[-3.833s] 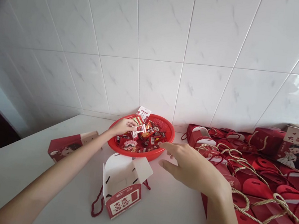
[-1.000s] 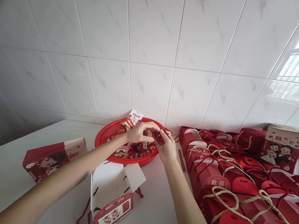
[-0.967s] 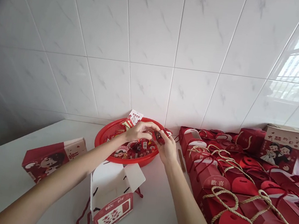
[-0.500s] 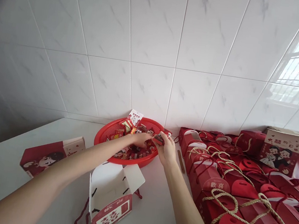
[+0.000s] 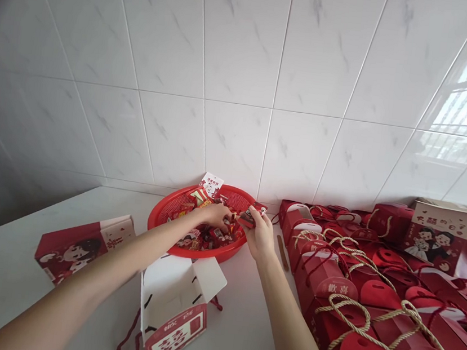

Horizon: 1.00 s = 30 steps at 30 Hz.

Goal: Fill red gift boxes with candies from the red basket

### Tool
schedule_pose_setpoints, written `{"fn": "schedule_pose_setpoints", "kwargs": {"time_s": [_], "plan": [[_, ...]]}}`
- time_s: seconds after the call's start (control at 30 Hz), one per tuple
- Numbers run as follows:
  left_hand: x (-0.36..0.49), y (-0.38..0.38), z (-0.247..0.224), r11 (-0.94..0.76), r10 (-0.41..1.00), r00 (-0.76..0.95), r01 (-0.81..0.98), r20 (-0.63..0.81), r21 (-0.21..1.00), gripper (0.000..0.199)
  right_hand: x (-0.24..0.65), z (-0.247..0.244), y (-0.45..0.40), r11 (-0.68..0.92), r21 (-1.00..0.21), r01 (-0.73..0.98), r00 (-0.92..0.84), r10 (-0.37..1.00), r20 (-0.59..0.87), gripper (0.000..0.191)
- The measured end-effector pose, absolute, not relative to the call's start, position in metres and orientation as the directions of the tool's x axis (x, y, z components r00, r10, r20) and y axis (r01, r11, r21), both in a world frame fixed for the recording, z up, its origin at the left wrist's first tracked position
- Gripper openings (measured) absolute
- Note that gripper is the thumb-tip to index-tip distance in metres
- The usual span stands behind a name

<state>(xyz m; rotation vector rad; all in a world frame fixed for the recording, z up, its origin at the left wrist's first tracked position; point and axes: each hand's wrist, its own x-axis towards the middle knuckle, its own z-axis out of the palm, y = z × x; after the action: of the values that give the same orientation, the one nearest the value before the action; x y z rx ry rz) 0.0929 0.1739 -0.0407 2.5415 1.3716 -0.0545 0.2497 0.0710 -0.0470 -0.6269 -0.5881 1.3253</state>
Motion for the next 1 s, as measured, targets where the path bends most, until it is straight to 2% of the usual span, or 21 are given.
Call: {"fn": "schedule_pose_setpoints", "kwargs": {"time_s": [0.1,0.2,0.4,0.6,0.77,1.0], "plan": [[0.084,0.174,-0.033,-0.509,0.854,0.52,0.822,0.03,0.255,0.021,0.249,-0.048,0.071,0.142,-0.716,-0.684,0.148,0.988,0.055,0.032],[0.075,0.177,-0.029,-0.508,0.859,0.496,0.793,0.128,0.335,0.028,0.249,-0.049,0.071,0.153,-0.72,-0.677,0.143,0.987,0.075,0.031],[0.069,0.181,-0.033,-0.439,0.886,0.448,0.73,0.118,0.524,0.029,0.249,-0.048,0.069,0.152,-0.726,-0.671,0.118,0.988,0.098,0.032],[0.073,0.172,-0.019,-0.411,0.89,0.422,0.584,0.17,0.7,0.06,0.249,-0.045,0.066,0.141,-0.724,-0.675,0.107,0.99,0.094,0.032],[0.074,0.141,0.001,-0.424,0.867,0.442,0.407,0.232,0.809,0.055,0.249,-0.033,0.058,0.117,-0.741,-0.662,0.083,0.993,0.082,0.032],[0.055,0.069,0.001,-0.412,0.892,0.278,0.179,0.355,0.894,0.047,0.234,-0.004,0.021,0.163,-0.834,-0.528,-0.115,0.959,0.26,0.039]]}}
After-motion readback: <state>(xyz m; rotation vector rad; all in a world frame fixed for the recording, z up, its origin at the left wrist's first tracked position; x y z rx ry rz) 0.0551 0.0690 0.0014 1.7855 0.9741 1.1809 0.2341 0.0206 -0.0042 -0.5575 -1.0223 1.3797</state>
